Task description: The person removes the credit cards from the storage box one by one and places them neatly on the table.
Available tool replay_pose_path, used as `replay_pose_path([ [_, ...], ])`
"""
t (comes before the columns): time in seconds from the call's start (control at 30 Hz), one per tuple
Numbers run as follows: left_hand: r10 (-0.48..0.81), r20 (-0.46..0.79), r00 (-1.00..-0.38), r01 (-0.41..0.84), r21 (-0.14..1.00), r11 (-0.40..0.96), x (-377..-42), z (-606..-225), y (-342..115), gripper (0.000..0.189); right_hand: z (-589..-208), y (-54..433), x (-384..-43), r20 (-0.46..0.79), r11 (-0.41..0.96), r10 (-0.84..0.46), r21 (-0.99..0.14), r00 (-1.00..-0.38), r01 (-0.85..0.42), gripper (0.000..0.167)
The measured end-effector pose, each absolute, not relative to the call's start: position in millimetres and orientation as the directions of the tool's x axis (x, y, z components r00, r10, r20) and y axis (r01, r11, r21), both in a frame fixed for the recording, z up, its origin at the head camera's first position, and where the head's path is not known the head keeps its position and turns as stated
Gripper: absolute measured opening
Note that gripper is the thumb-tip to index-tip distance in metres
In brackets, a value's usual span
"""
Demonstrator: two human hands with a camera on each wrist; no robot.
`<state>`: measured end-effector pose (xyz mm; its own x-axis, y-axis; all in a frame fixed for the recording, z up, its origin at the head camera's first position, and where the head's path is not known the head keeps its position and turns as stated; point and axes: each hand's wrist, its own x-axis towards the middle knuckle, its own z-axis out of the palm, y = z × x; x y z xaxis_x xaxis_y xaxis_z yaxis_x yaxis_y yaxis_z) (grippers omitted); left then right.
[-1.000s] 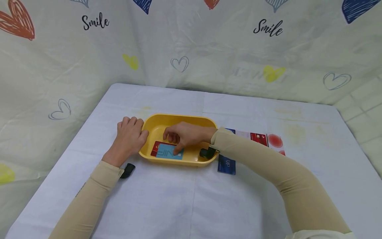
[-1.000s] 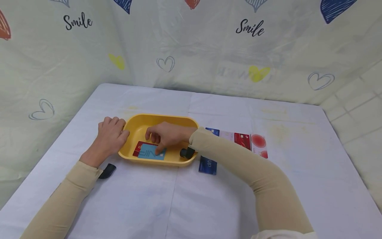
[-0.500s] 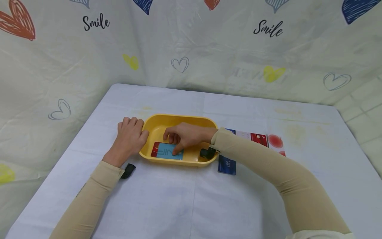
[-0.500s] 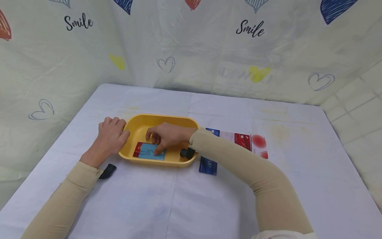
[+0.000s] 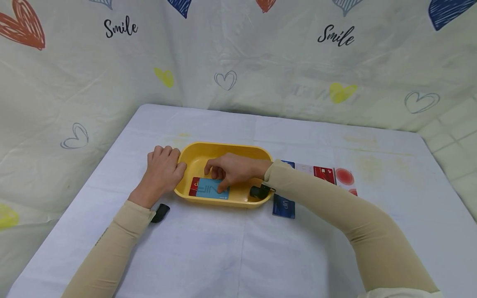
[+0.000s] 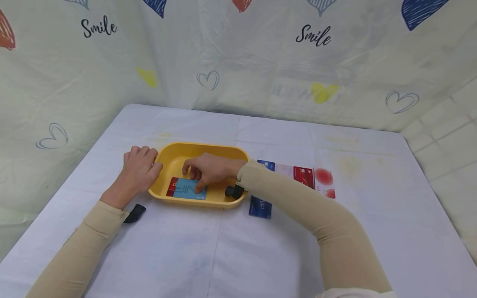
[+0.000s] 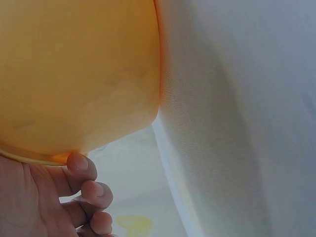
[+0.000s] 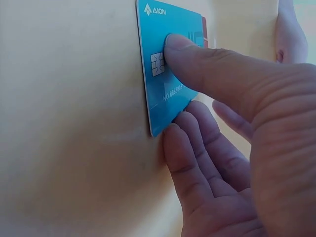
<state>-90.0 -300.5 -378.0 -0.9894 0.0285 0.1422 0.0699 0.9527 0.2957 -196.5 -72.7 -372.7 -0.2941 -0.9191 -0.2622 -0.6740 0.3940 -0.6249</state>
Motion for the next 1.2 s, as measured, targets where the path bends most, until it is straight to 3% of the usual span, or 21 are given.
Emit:
replay_pose_path([
  [0.67,0.028,0.136,-0.990,0.067,0.294,0.953,-89.8,-377.8,-300.4,0.026,-368.9,-72.6,-193.6,-0.304,0.451,-0.892,-0.617,-0.334,-0.644,0.051],
  [1.0,0.025,0.139,-0.990,0.066,0.295,0.953,-90.2,-377.6,-300.1,0.026,-369.4,-72.0,-193.7,-0.317,0.457,-0.890,-0.629,-0.329,-0.629,0.048],
  [1.2,0.021,0.136,-0.991,0.061,0.300,0.952,-90.3,-379.1,-300.7,0.026,-368.2,-71.6,-193.3,-0.311,0.438,-0.899,-0.630,-0.309,-0.641,0.039],
])
